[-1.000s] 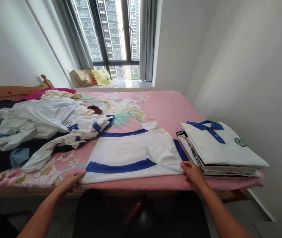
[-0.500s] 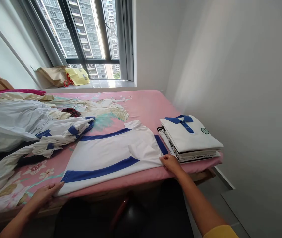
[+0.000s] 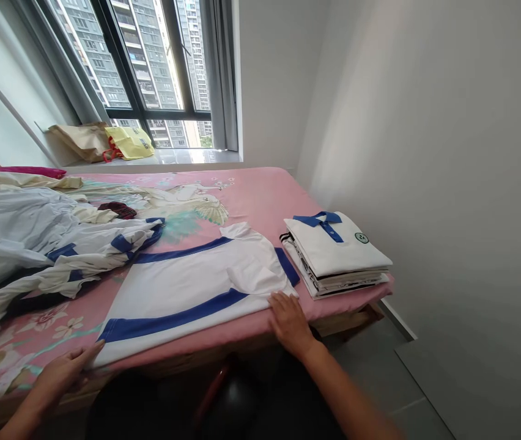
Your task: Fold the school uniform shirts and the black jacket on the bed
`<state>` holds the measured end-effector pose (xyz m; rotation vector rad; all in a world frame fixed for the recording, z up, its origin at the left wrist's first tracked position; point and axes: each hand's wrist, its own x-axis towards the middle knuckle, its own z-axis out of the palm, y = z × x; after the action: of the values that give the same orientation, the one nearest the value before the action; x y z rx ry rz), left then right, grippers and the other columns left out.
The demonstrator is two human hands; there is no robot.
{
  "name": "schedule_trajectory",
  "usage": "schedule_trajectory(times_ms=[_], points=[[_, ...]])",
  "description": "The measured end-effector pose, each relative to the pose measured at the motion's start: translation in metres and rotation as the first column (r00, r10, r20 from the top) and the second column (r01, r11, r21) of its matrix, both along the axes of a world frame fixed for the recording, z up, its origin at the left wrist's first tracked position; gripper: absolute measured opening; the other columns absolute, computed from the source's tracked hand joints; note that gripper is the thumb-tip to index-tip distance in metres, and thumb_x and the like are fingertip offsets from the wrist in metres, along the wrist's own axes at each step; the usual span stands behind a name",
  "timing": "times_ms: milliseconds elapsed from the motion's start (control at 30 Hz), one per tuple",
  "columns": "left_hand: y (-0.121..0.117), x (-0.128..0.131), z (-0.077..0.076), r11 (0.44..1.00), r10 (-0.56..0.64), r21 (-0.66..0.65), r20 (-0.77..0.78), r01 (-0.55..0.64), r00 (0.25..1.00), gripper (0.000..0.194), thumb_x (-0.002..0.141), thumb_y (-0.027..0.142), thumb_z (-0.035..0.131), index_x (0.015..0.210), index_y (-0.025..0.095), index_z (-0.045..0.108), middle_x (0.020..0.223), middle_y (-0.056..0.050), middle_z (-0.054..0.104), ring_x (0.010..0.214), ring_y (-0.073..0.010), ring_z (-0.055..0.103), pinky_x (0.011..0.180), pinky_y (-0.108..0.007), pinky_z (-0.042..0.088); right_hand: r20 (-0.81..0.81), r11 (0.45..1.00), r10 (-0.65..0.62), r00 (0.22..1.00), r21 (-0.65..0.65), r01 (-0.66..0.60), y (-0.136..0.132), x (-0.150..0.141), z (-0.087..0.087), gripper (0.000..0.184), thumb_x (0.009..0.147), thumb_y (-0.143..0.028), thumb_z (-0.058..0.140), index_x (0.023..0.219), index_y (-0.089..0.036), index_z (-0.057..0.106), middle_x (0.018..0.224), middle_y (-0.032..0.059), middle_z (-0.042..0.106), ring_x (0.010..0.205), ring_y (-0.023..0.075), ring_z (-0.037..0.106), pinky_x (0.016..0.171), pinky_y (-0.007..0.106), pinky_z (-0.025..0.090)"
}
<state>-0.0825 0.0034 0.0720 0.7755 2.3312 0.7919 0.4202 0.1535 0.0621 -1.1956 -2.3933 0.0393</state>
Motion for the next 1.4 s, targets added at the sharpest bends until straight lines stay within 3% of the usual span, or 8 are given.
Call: schedule_trajectory(times_ms=[200,367,467,600,733,933,1100,1400], points=[[0.002,-0.005,0.001,0.997,-0.007,-0.075,0.113,0.015,0.994,0.046,0.060,0.065,0.058,0.069,0.020,0.055,0.044,0.004,0.049,0.041,-0.0160,0.049,0.043,-0.026,0.037,0.106,0.957,-0.283,0.953,-0.026,0.287,-0.014,0.005,-0.012,0.041,0.089,-0.034,0.044,0.124,-0.014,0.051,0.129,0.0138,0.051,0.121,0.0282,0.045,0.100,0.052,0.034],[0.000,-0.005,0.017,0.992,0.047,-0.101,-0.246,-0.074,0.968,0.044,0.069,0.059,0.051,0.086,0.021,0.063,0.068,-0.002,0.063,0.061,-0.0225,0.058,0.056,-0.032,0.043,-0.015,0.996,-0.084,0.996,0.007,0.084,-0.014,0.002,0.006,0.037,0.092,-0.030,0.039,0.124,-0.015,0.052,0.130,0.0103,0.051,0.125,0.0234,0.041,0.105,0.046,0.034],[-0.003,0.027,0.029,0.984,0.172,0.126,-0.497,-0.126,0.850,0.041,0.077,0.052,0.045,0.096,0.020,0.061,0.089,-0.007,0.064,0.077,-0.0250,0.060,0.067,-0.036,0.046,-0.117,0.999,0.032,0.993,-0.024,-0.035,-0.018,-0.016,0.011,0.035,0.093,-0.028,0.038,0.121,-0.016,0.054,0.127,0.0096,0.054,0.124,0.0222,0.043,0.104,0.045,0.037],[0.010,0.112,0.031,0.853,-0.038,0.400,-0.591,0.334,0.806,0.032,0.087,0.038,0.039,0.097,0.018,0.062,0.097,-0.009,0.065,0.094,-0.0207,0.059,0.087,-0.035,0.046,-0.234,0.986,0.141,0.962,-0.049,-0.157,-0.024,-0.055,0.010,0.034,0.093,-0.026,0.037,0.121,-0.019,0.055,0.125,0.0085,0.055,0.123,0.0224,0.044,0.105,0.046,0.038],[0.030,0.172,0.018,0.593,-0.530,0.149,-0.667,0.791,0.523,0.034,0.091,0.028,0.036,0.115,0.022,0.059,0.123,-0.006,0.059,0.122,-0.0190,0.045,0.106,-0.040,0.031,-0.194,0.953,0.284,0.939,-0.047,-0.298,-0.025,-0.084,0.000,0.034,0.093,-0.026,0.036,0.122,-0.020,0.054,0.128,0.0071,0.053,0.125,0.0228,0.042,0.106,0.048,0.036],[0.021,0.137,0.000,0.862,-0.497,-0.258,-0.597,0.436,0.630,0.058,0.089,0.046,0.037,0.140,0.020,0.034,0.149,-0.010,0.025,0.138,-0.0282,0.019,0.109,-0.058,0.007,-0.004,0.970,0.242,0.970,-0.010,-0.242,-0.010,-0.067,-0.039,0.048,0.092,-0.034,0.040,0.137,-0.017,0.038,0.140,0.0082,0.041,0.131,0.0236,0.033,0.109,0.047,0.029],[0.014,0.098,0.004,0.923,-0.325,-0.374,-0.619,0.096,0.715,0.068,0.088,0.050,0.033,0.141,0.009,0.029,0.150,-0.016,0.018,0.139,-0.0303,0.013,0.105,-0.064,0.006,0.065,0.987,0.159,0.985,0.003,-0.160,-0.008,-0.062,-0.050,0.053,0.092,-0.037,0.038,0.140,-0.016,0.032,0.144,0.0088,0.034,0.134,0.0239,0.028,0.110,0.048,0.024],[0.032,0.111,-0.013,0.897,-0.442,-0.300,-0.663,0.326,0.604,0.056,0.090,0.042,0.030,0.142,0.020,0.029,0.150,-0.008,0.022,0.139,-0.0239,0.016,0.109,-0.057,0.001,0.131,0.976,0.206,0.970,-0.094,-0.194,-0.015,-0.081,-0.020,0.052,0.094,-0.039,0.031,0.141,-0.017,0.030,0.145,0.0079,0.033,0.135,0.0225,0.025,0.111,0.047,0.020]])
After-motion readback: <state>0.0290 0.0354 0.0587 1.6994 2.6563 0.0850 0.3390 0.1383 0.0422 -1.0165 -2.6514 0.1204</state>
